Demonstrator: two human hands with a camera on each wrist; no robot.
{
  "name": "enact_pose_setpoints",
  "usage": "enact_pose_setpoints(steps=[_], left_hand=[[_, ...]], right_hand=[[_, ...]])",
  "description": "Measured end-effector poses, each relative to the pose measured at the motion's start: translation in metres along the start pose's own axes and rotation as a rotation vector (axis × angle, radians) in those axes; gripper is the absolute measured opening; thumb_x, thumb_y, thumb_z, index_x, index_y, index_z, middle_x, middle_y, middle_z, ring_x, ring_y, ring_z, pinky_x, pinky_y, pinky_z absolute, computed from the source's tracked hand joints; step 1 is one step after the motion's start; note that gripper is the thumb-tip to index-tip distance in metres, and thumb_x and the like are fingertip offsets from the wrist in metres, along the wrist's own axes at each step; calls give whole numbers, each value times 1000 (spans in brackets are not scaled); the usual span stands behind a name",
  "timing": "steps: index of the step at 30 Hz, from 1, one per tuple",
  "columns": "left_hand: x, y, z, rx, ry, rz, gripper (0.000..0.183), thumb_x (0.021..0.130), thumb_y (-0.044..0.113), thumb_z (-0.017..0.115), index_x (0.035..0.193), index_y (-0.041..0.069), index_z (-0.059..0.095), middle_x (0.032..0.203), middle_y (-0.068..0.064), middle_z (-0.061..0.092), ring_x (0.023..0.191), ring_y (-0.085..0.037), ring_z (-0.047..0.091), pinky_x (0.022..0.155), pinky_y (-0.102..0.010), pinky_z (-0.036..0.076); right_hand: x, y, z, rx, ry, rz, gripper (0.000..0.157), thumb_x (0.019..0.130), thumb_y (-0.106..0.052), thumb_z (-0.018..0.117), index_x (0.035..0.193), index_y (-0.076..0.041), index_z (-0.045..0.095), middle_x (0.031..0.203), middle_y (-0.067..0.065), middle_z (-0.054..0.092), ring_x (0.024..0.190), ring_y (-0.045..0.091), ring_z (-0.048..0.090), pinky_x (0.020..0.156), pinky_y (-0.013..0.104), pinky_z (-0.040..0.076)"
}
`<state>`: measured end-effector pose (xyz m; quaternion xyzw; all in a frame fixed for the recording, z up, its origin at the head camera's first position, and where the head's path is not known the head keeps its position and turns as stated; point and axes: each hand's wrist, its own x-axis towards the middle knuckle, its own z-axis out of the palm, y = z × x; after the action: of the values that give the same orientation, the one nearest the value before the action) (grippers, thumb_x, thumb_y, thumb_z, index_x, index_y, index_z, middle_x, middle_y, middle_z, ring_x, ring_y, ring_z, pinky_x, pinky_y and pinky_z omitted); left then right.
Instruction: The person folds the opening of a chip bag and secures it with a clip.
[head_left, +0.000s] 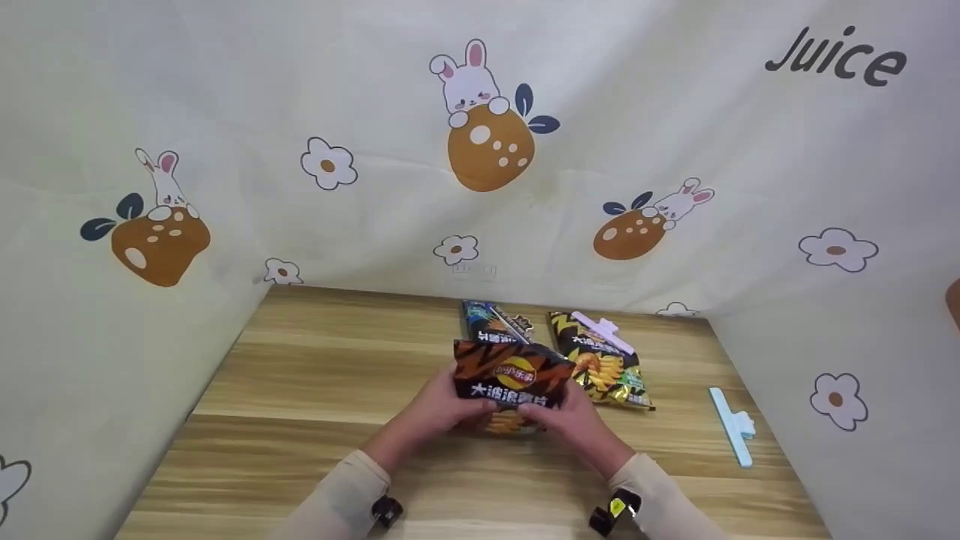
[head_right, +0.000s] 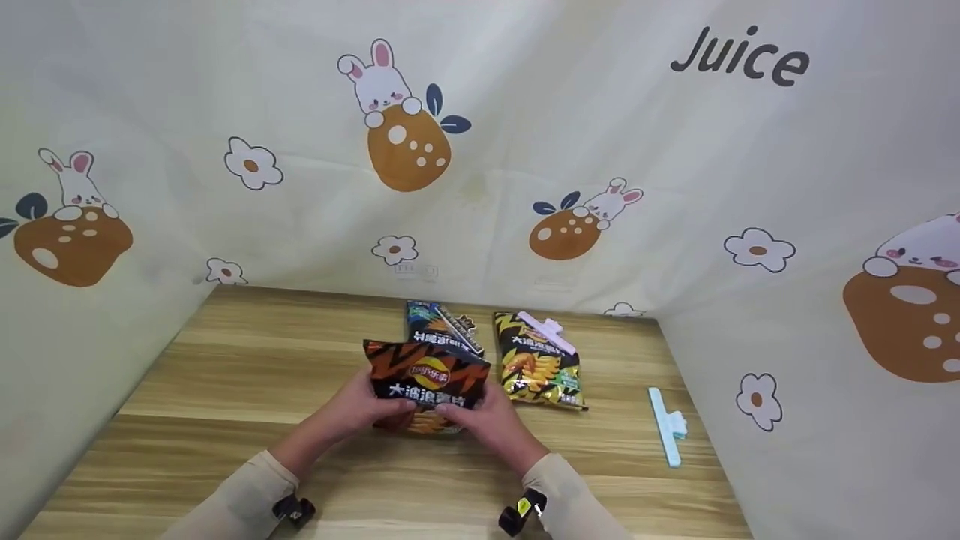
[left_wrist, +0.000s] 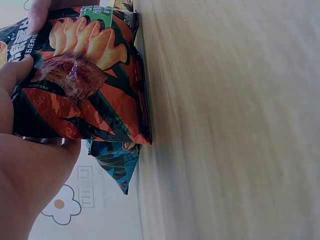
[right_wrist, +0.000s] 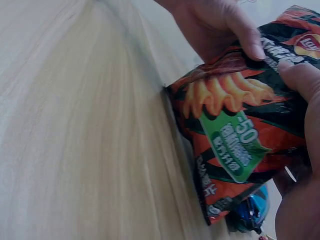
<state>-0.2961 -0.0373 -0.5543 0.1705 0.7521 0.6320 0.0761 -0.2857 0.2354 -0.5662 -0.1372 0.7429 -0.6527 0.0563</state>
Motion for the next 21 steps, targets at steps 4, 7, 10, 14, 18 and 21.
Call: enact_pose_setpoints(steps=[4,7,10,14,18,21], left_hand=[[-1,0,1,-12,6,-17,72,85,18,95,148,7,62,137,-12,73,128,-32,68,119,-56,48],[-2,1,0,-18,7,-33,73,85,18,95,148,7,61,137,-12,73,127,-33,68,118,-56,49],[-2,1,-1,-22,5,-46,74,85,18,96,149,7,60,137,-12,73,128,-33,68,118,-56,49],[-2,2,-1,-24,0,-54,76,84,19,96,149,9,60,138,-11,73,128,-33,68,119,-57,49],[-2,3,-2,-28,-5,-51,76,84,19,96,149,10,60,138,-10,73,129,-33,68,119,-56,48],[-1,3,-2,-35,-6,-50,76,84,19,96,150,11,60,138,-9,73,129,-32,68,119,-55,49]], right_hand=[[-4,-6,-7,-4,40,-56,63,95,-13,88,148,-3,58,138,16,71,129,30,68,109,35,57],[-5,-11,-13,-29,65,-108,54,98,-9,85,145,-2,61,136,16,72,126,27,69,107,35,58],[-6,-15,-20,-50,79,-157,45,100,-7,82,141,-3,64,132,14,72,123,26,69,106,34,57],[-5,-20,-27,-51,80,-195,40,99,-3,81,136,-2,65,126,14,71,117,25,70,101,34,59],[-5,-24,-33,-60,69,-203,39,99,-3,81,134,-1,64,119,16,72,111,28,71,89,40,66],[-5,-27,-35,-67,62,-195,38,100,-4,81,134,-1,64,117,16,73,110,33,71,85,48,68]])
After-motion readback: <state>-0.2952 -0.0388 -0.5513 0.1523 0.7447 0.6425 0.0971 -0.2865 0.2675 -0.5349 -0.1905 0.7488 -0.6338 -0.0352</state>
